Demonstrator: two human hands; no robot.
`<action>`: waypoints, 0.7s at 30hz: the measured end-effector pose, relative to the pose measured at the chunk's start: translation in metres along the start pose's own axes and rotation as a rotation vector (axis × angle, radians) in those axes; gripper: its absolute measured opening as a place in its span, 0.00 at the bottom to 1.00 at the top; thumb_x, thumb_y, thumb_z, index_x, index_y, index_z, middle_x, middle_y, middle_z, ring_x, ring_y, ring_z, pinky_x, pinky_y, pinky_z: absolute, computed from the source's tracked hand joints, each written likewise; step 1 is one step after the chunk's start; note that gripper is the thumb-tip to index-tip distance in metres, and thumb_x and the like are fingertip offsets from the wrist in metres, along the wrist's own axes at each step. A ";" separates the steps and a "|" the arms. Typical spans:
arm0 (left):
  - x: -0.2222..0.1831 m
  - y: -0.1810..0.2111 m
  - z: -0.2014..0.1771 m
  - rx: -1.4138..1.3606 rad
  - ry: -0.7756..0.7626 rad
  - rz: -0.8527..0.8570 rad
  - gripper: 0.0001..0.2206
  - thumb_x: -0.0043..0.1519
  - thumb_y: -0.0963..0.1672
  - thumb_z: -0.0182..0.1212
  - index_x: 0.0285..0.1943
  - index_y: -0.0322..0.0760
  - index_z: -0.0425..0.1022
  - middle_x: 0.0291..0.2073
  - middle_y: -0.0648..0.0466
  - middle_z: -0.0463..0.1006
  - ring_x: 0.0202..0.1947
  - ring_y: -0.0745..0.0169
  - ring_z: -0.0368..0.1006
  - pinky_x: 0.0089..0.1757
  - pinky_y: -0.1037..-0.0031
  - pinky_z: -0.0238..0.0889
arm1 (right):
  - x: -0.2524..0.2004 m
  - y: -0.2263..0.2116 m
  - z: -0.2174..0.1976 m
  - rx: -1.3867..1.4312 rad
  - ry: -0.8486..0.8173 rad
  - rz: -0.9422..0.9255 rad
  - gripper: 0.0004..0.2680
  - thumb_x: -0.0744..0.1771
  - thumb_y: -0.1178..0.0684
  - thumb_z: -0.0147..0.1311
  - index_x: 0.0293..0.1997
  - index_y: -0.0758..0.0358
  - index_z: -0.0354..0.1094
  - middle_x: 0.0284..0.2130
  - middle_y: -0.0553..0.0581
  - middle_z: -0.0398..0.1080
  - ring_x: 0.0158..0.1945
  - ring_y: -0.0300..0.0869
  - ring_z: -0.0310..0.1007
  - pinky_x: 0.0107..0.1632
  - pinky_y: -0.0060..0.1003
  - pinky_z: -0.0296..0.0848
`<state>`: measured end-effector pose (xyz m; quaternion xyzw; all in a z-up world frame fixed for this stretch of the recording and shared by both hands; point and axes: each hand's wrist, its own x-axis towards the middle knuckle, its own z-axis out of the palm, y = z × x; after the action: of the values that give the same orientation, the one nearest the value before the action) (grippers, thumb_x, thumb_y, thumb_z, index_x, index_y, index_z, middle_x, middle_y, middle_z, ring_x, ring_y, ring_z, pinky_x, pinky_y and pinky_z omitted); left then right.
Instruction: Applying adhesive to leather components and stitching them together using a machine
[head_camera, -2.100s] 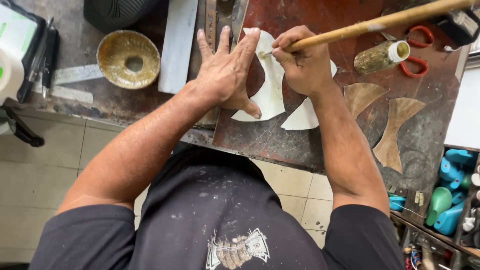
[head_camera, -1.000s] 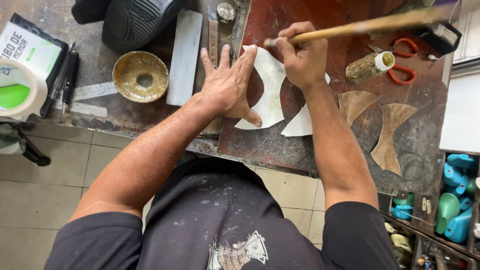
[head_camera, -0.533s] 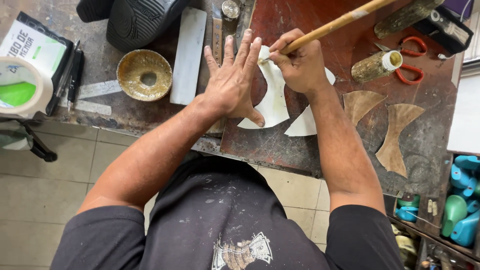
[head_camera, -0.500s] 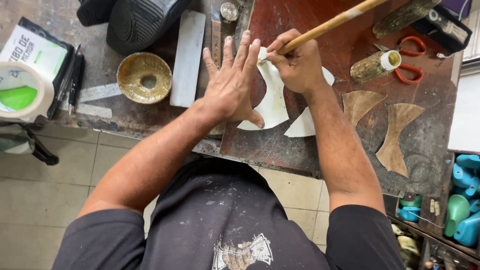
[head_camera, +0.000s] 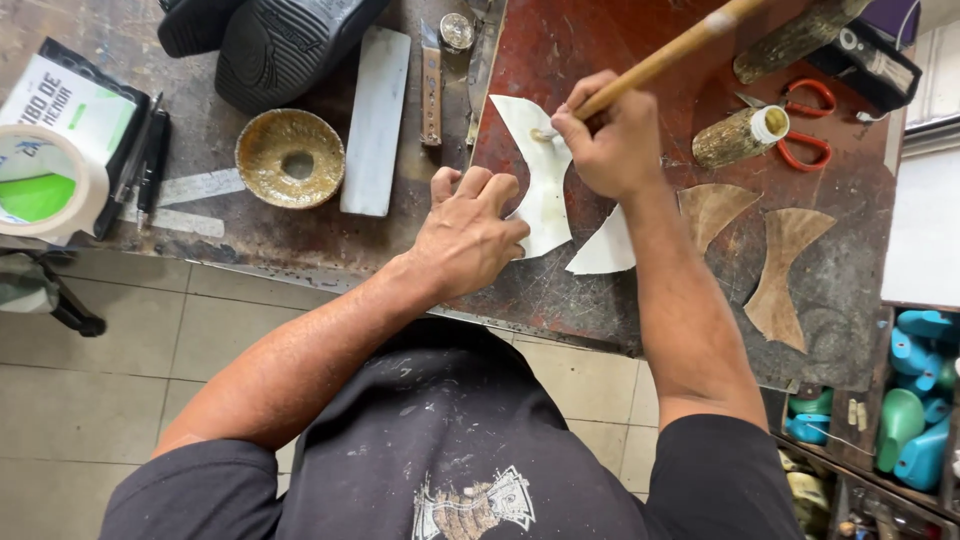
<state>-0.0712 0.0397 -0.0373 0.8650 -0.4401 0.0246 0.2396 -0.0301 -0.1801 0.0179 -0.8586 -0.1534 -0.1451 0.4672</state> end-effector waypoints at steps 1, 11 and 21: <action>0.000 0.002 -0.001 0.003 -0.037 -0.032 0.08 0.53 0.53 0.70 0.32 0.53 0.82 0.50 0.52 0.67 0.53 0.48 0.60 0.54 0.43 0.46 | -0.006 0.014 -0.001 -0.070 0.022 0.024 0.05 0.69 0.65 0.57 0.39 0.64 0.64 0.28 0.59 0.74 0.30 0.45 0.77 0.31 0.37 0.77; -0.001 0.007 -0.005 -0.025 -0.118 -0.133 0.11 0.54 0.53 0.72 0.41 0.56 0.82 0.55 0.50 0.66 0.58 0.45 0.58 0.55 0.45 0.43 | -0.028 0.021 -0.010 -0.257 0.118 0.090 0.05 0.68 0.59 0.61 0.37 0.61 0.67 0.26 0.53 0.71 0.27 0.40 0.72 0.31 0.36 0.75; -0.001 0.000 0.000 -0.020 0.124 -0.128 0.36 0.42 0.54 0.79 0.59 0.48 0.67 0.51 0.51 0.69 0.48 0.48 0.62 0.46 0.58 0.48 | -0.052 -0.030 -0.185 0.032 0.471 0.344 0.06 0.65 0.67 0.50 0.38 0.63 0.70 0.25 0.60 0.73 0.26 0.40 0.78 0.24 0.27 0.75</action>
<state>-0.0716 0.0400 -0.0380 0.8857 -0.3686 0.0587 0.2760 -0.1094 -0.3283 0.1170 -0.8071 0.1050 -0.2564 0.5214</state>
